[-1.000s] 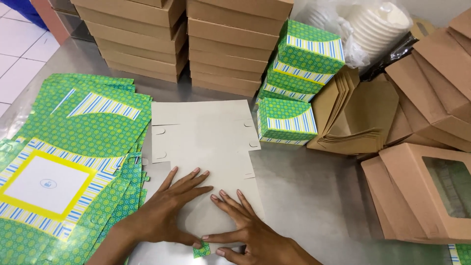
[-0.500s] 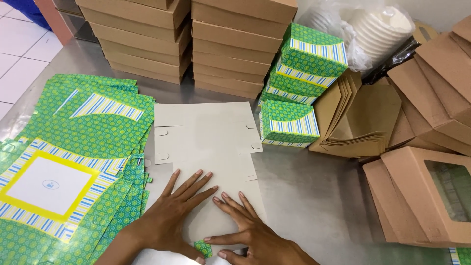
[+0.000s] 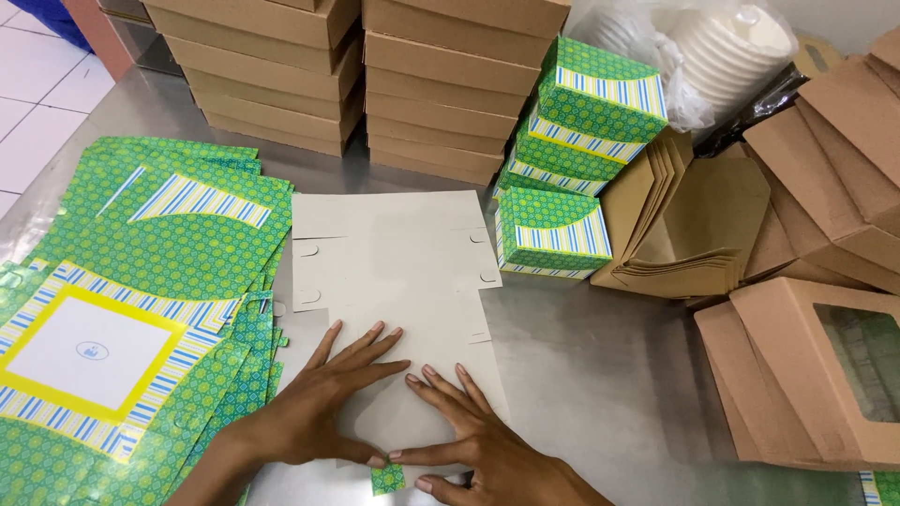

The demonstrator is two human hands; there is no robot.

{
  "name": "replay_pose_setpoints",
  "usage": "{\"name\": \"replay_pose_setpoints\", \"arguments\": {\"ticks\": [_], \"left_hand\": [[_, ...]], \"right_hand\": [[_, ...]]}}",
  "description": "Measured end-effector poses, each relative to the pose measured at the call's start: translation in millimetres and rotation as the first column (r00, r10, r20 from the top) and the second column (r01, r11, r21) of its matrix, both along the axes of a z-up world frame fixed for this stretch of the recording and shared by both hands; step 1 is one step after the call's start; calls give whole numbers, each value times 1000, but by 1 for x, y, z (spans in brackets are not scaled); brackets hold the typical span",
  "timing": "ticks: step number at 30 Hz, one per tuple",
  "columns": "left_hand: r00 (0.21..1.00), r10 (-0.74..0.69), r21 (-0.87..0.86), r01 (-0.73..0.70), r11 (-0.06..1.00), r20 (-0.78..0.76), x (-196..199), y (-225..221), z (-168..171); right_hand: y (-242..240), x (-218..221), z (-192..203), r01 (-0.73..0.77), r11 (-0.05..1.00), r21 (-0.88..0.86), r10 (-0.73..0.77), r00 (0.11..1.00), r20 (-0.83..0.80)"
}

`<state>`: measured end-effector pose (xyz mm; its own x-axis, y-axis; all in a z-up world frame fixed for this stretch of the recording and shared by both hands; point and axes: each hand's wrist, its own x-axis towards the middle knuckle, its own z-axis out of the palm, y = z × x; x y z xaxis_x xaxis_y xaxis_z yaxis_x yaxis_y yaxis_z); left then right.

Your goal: Assembling cardboard boxes from flat templates by folding and tucking tabs on a stainless steel prep table.

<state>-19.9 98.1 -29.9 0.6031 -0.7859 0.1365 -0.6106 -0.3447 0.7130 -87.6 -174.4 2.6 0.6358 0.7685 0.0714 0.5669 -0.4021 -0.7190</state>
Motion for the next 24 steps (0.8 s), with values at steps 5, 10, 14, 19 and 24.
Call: {"name": "replay_pose_setpoints", "arguments": {"ticks": [5, 10, 14, 19, 24], "left_hand": [[1000, 5, -36, -6, 999, -7, 2, 3, -2], [1000, -7, -7, 7, 1000, -16, 0, 2, 2], [1000, 0, 27, 0, 1000, -12, -1, 0, 6], [999, 25, 11, -25, 1000, 23, -5, -3, 9], [993, 39, 39, -43, 998, 113, -8, -6, 7]], "right_hand": [[0, 0, -3, -1, 1000, 9, 1, 1000, 9], [-3, 0, -8, -7, 1000, 9, 6, 999, 47], [-3, 0, -9, -2, 1000, 9, 2, 999, 47], [-3, 0, -7, 1, 1000, 2, -1, 1000, 31], [-2, 0, -8, 6, 1000, 30, -7, 999, 46]]}}
